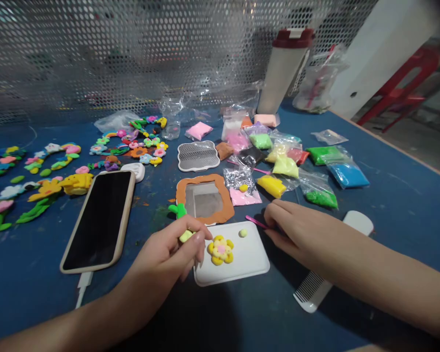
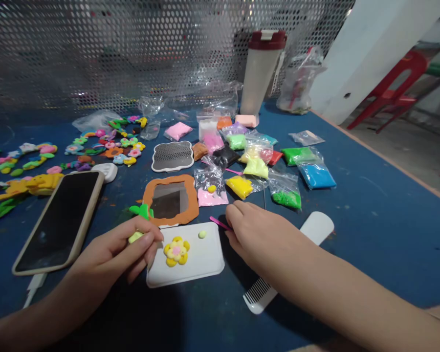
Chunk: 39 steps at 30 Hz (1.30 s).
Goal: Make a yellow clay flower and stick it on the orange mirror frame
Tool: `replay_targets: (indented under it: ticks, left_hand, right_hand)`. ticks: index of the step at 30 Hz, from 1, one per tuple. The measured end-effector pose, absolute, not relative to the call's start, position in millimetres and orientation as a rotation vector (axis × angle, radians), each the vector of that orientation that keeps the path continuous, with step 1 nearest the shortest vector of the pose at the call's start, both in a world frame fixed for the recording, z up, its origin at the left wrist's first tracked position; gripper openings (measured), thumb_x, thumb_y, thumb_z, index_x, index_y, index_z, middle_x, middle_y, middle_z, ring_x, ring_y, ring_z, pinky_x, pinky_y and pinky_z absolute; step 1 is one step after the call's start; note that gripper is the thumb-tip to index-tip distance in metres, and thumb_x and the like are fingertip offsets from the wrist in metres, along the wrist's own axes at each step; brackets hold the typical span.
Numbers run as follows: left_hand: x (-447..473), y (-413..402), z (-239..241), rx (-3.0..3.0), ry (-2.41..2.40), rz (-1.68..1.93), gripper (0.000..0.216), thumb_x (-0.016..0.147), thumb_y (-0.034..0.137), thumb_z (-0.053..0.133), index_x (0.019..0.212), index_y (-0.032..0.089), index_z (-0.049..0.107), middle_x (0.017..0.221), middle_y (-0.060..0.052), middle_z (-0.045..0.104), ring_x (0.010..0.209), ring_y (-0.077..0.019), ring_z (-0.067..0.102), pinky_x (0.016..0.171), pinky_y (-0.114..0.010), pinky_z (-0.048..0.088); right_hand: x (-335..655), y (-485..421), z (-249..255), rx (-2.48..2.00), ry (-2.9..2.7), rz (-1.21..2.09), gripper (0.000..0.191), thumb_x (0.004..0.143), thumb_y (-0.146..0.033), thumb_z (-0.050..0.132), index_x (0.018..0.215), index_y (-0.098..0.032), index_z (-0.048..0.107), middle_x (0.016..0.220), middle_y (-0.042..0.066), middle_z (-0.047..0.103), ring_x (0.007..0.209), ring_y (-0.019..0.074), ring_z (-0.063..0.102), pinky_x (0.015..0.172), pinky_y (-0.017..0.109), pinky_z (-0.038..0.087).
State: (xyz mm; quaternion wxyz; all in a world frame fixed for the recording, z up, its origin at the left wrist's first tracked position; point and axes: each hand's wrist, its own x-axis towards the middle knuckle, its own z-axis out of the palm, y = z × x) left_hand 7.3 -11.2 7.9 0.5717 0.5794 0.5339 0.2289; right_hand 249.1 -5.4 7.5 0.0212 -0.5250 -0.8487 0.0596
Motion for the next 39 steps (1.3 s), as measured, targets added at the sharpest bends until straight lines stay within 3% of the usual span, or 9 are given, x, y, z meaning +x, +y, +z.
replay_targets:
  ticks: [6,10,14,21,39]
  left_hand:
    - [8,-11,11,1.37,1.252,0.575,0.022,0.089,0.039,0.044,0.085,0.022,0.056,0.054,0.008,0.045,0.046,-0.0074,0.038,0.048,-0.021,0.03]
    - [8,-11,11,1.415,1.257,0.545,0.024,0.09,0.038,0.042,0.085,0.022,0.058,0.054,0.007,0.046,0.049,-0.0082,0.04,0.051,-0.021,0.031]
    - [6,-11,9,1.451,1.287,0.496,0.026,0.09,0.041,0.042,0.082,0.021,0.057,0.056,0.006,0.046,0.048,-0.0085,0.038,0.048,-0.022,0.028]
    - [5,-10,6,1.522,1.265,0.451,0.033,0.091,0.045,0.038,0.081,0.021,0.057,0.058,0.005,0.047,0.049,-0.0093,0.039,0.047,-0.022,0.028]
    - [10,-10,12,1.718,1.229,0.516,0.027,0.09,0.034,0.042,0.074,0.02,0.059,0.057,0.004,0.051,0.049,-0.0086,0.044,0.047,-0.02,0.032]
  right_hand:
    - [246,-4,5,-1.475,-2.66,-0.051,0.014,0.079,-0.01,0.041,0.069,-0.018,0.046,0.063,0.005,0.056,0.051,0.0153,0.053,0.046,0.026,0.036]
    - [249,-3,14,-1.428,-2.522,0.095,0.012,0.082,-0.011,0.039,0.077,-0.018,0.048,0.065,0.004,0.057,0.048,0.0133,0.053,0.043,0.024,0.036]
    - [257,-6,18,-1.291,-2.469,0.322,0.016,0.09,-0.017,0.04,0.089,-0.019,0.056,0.082,0.005,0.063,0.066,0.0144,0.061,0.055,0.024,0.045]
    - [268,-2,13,-1.202,-2.339,0.583,0.015,0.087,-0.018,0.051,0.085,-0.019,0.065,0.082,0.004,0.064,0.072,0.0135,0.061,0.061,0.022,0.047]
    - [264,-2,-4,-1.111,-2.412,0.54,0.019,0.089,-0.012,0.044,0.086,-0.019,0.062,0.082,0.005,0.059,0.071,0.0126,0.059,0.061,0.022,0.046]
